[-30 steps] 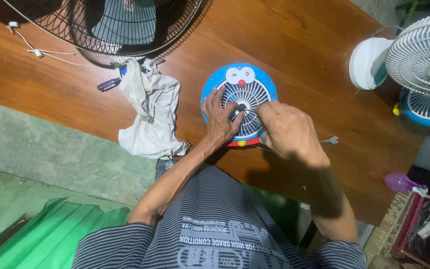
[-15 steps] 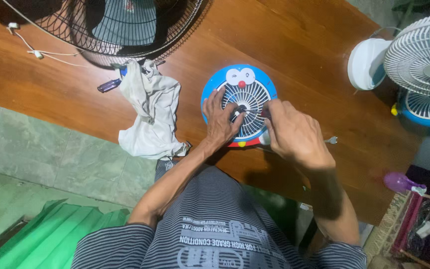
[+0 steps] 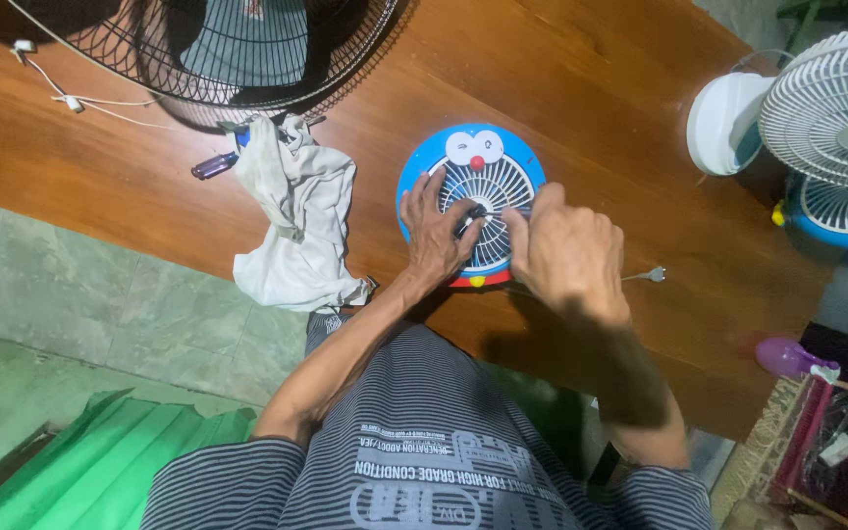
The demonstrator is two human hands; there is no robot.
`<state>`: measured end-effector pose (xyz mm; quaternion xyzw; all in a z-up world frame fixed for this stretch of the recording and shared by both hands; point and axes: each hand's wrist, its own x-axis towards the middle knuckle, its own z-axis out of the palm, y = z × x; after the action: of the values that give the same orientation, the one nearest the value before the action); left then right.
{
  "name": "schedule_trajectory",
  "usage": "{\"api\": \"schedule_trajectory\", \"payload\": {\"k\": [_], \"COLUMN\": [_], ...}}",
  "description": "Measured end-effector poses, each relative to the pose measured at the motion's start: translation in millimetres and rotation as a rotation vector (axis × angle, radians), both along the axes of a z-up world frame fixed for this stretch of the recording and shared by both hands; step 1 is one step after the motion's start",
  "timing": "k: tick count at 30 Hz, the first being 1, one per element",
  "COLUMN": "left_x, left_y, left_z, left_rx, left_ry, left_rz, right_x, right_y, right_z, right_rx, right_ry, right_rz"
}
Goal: The person uses a screwdriver to remove the central cap and front grille from two small cartoon-themed table fans on a wooden table. The person then sets the removed parts aside.
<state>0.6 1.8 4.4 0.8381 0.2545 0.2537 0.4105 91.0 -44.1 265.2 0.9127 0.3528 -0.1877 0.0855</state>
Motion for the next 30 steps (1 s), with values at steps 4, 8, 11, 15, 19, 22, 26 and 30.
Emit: {"api": "schedule_trajectory", "payload": {"k": [4, 8, 11, 15, 19, 22, 26, 30], "left_x": [1, -2, 0, 3, 0, -3, -6, -6], "left_y": [1, -1, -1, 1, -1, -2, -4, -4], "left_z": [2, 0, -3, -1, -1, -2, -6, -4], "left_rx": [-0.003, 0.001, 0.012, 0.024, 0.012, 0.005, 0.037, 0.035], "left_ry": [-0.022, -0.032, -0.03, -0.028, -0.039, -0.041, -0.043, -0.035], "left_rz": [0.013, 0.006, 0.014, 0.019, 0.024, 0.013, 0.014, -0.001], "right_x": [3, 2, 1, 0, 1, 0, -11, -11], "right_y": [-4, -14, -11, -3, -10, -24, -50, -53], "right_z": [7, 8, 1, -3, 1, 15, 42, 45], "right_rx": [0.152, 0.257, 0.173, 0.036, 0.072, 0.083, 0.459, 0.482], "right_ry": [0.053, 0.068, 0.07, -0.063, -0.146, -0.156, -0.171, -0.184], "right_rz": [0.076, 0.229, 0.177, 0.024, 0.016, -0.044, -0.001, 0.013]}}
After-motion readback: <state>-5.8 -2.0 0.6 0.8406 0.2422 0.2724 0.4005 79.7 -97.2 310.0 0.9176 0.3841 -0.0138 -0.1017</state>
